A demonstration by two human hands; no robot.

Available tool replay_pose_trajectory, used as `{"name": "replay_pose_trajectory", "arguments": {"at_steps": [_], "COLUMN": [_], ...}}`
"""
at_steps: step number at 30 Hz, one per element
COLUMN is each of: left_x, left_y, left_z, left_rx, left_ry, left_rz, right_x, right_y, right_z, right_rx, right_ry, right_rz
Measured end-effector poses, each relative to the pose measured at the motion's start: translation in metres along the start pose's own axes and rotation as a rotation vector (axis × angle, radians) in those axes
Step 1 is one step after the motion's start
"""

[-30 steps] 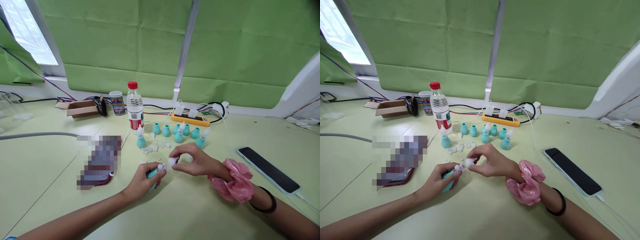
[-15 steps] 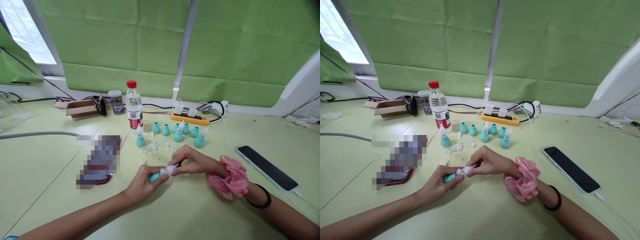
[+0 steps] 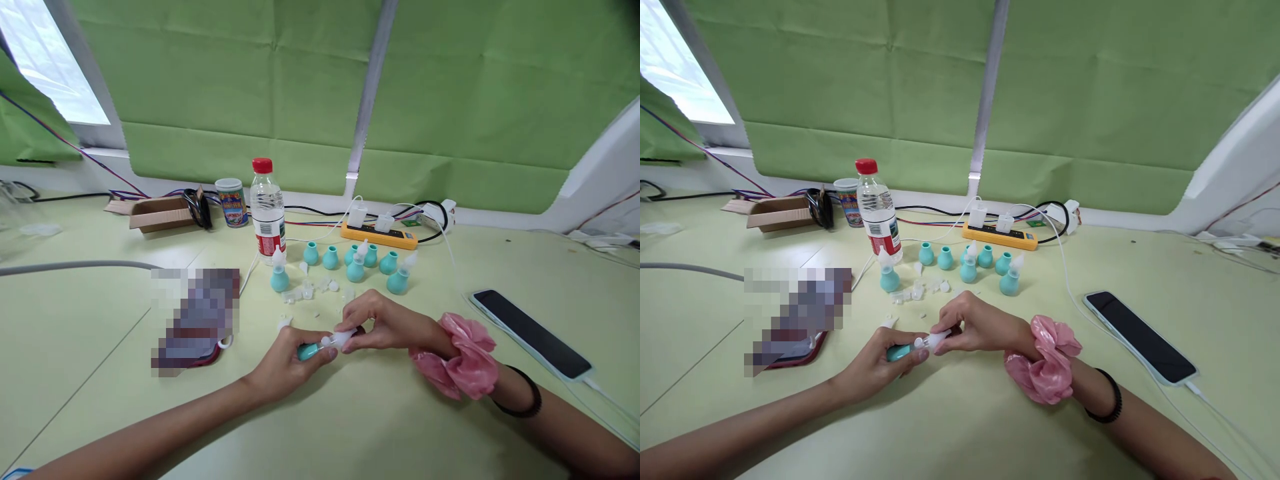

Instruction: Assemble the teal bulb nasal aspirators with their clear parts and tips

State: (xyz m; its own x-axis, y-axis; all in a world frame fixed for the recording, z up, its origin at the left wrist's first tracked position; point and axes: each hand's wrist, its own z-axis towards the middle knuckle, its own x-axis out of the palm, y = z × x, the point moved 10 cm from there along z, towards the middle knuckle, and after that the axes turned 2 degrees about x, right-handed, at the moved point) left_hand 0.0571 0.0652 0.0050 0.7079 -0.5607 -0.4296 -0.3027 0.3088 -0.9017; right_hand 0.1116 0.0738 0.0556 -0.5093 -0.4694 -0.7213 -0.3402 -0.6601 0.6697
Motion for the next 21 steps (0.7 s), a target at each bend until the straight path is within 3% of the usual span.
{"name": "replay_pose_trajectory", "arguments": {"at_steps": [5, 12, 18, 21], "left_x": [-0.001, -0.003, -0.008, -0.008], "left_y": [0.0, -0.015, -0.011, -0.01], "left_z": [0.0, -0.002, -0.005, -0.006], "left_rx": [-0.003, 0.102, 0.069, 0.061], "left_ry": [-0.025, -0.082, -0.147, -0.162], "left_rz": [-0.017, 0.043, 0.07, 0.064], "right_x": [0.004, 0.017, 0.012, 0.0], "right_y": [-0.013, -0.038, -0.039, -0.025], "right_z": [0.001, -0.002, -0.003, -0.004], "right_rx": [0.111, 0.321, 0.371, 0.348], "right_ry": [-0.007, 0.03, -0.109, -0.192], "right_rz": [0.096, 0.445, 0.452, 0.373]}}
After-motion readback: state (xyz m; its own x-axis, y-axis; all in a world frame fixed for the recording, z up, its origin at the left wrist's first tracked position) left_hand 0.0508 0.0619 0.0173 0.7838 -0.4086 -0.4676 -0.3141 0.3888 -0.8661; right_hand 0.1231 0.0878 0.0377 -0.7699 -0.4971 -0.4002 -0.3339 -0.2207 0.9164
